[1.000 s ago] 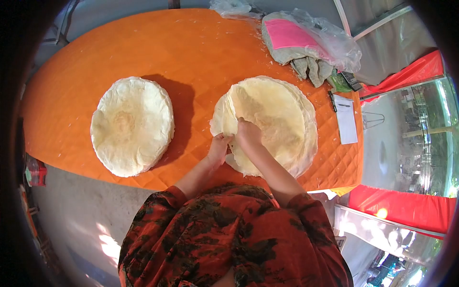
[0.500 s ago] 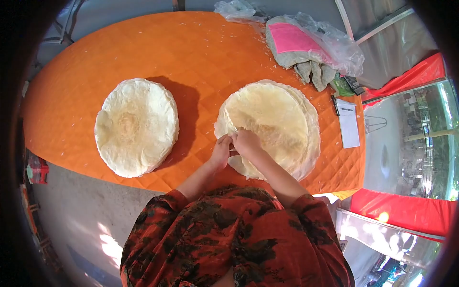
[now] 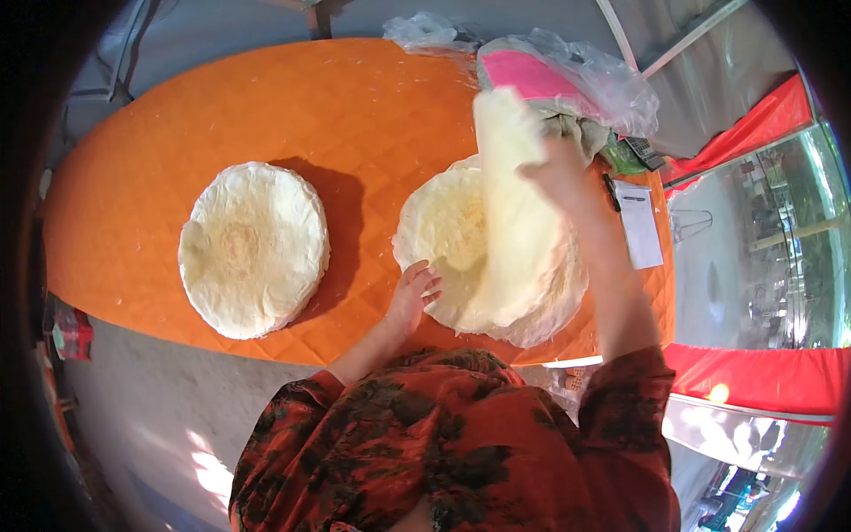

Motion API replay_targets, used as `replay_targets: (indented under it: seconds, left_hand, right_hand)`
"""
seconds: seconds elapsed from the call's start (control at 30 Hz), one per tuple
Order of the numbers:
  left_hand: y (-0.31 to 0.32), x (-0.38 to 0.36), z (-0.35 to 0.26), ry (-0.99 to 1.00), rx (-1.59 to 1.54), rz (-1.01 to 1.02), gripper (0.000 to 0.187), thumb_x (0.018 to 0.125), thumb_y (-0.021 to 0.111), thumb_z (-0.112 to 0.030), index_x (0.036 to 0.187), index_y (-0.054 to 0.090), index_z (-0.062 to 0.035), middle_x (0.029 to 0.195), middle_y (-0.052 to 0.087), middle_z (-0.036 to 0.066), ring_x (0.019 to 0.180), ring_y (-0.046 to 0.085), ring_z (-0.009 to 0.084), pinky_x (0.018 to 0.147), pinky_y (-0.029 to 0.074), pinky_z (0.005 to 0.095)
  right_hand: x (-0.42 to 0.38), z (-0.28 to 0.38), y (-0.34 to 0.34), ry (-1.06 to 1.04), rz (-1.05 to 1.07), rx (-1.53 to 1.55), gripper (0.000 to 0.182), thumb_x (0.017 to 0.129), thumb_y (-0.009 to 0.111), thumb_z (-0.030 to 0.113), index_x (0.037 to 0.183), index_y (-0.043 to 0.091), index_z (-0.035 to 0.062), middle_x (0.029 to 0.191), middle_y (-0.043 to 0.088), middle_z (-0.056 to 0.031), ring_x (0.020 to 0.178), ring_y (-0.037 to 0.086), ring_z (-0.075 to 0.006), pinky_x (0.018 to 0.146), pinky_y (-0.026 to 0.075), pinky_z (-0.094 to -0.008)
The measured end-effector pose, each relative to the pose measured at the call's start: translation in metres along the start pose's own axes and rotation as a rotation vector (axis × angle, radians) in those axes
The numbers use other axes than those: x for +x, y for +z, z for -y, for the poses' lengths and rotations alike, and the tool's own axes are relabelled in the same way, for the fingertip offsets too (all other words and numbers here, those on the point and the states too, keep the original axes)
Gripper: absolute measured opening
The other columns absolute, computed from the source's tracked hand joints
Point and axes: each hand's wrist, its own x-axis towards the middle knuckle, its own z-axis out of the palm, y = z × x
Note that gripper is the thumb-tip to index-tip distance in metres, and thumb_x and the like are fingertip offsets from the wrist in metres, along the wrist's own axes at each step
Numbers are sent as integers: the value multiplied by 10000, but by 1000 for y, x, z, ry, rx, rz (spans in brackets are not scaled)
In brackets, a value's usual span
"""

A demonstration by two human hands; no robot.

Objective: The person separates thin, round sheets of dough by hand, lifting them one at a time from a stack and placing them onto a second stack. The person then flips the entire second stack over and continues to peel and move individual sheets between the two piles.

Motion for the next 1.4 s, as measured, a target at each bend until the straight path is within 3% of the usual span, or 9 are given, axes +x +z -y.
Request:
replay_targets:
  seconds: [0.1,0.23,0.47,0.67,0.8,0.9,1.1,1.27,1.4]
  left_hand:
    - [15,-6,-36,-50,-244,216,549,916,565,-333,1381,377,-110,1316,499,51,1144,515,199,933,440,385]
    - [28,-7,-77,191,-504,501,528,908,560,-303,1359,400,-80,1377,476,85,1252,461,260,1045,366,462]
    - [-26,46,-7,-73,-102,-19,444,858,615,-110,1256,487,39,1216,585,129,1121,563,270,972,453,388]
    - [-34,57,-20,48,-99,-93,410,834,637,-80,1213,515,18,1142,608,137,995,616,263,854,504,379]
    - [-9,49,-40,4,234,-309,421,831,632,-73,1224,498,-5,1121,607,135,966,627,274,828,514,394]
    - [7,38,-34,162,81,-134,435,837,625,-74,1243,481,-10,1122,608,137,980,624,277,820,521,400]
    - [-16,47,-19,36,-229,-54,403,862,598,-70,1240,485,10,1167,592,143,1061,590,272,856,516,428]
    - [-10,63,-16,0,32,-109,408,872,578,-73,1250,471,35,1202,569,157,1081,579,284,895,504,432]
    - [16,44,-27,-56,-46,-95,429,869,567,-62,1272,452,29,1225,557,163,1111,564,292,939,486,418]
  right_hand:
    - [-12,-27,-59,-108,4,826,417,799,629,50,1202,566,-35,1067,651,-110,924,644,-207,819,510,-323]
    - [-17,-97,-38,27,-71,1091,466,787,637,68,1226,535,-49,1110,636,-125,963,635,-225,848,506,-346]
    - [-51,-295,165,348,77,1437,492,833,621,128,1290,499,-8,1213,591,-145,1082,597,-259,931,485,-400]
    - [-75,-286,179,581,39,1728,365,928,531,191,1226,533,-20,1127,630,-116,1046,610,-252,894,494,-367]
    - [-79,-316,210,414,-43,1521,381,901,579,187,1219,537,-19,1106,635,-107,1016,615,-230,857,502,-344]
    - [-73,-305,190,444,-209,1411,413,872,623,180,1221,537,-23,1094,635,-115,1004,609,-202,825,503,-322]
    - [-82,-274,167,563,-546,1531,407,847,656,189,1174,568,-37,1058,634,-99,942,619,-188,750,518,-296]
    - [-80,-309,203,572,-253,1098,395,854,657,206,1133,580,-63,1036,646,-96,895,633,-182,773,514,-284]
    - [-84,-293,185,564,-267,1213,372,864,639,199,1108,587,-76,1018,656,-109,874,649,-197,754,524,-302]
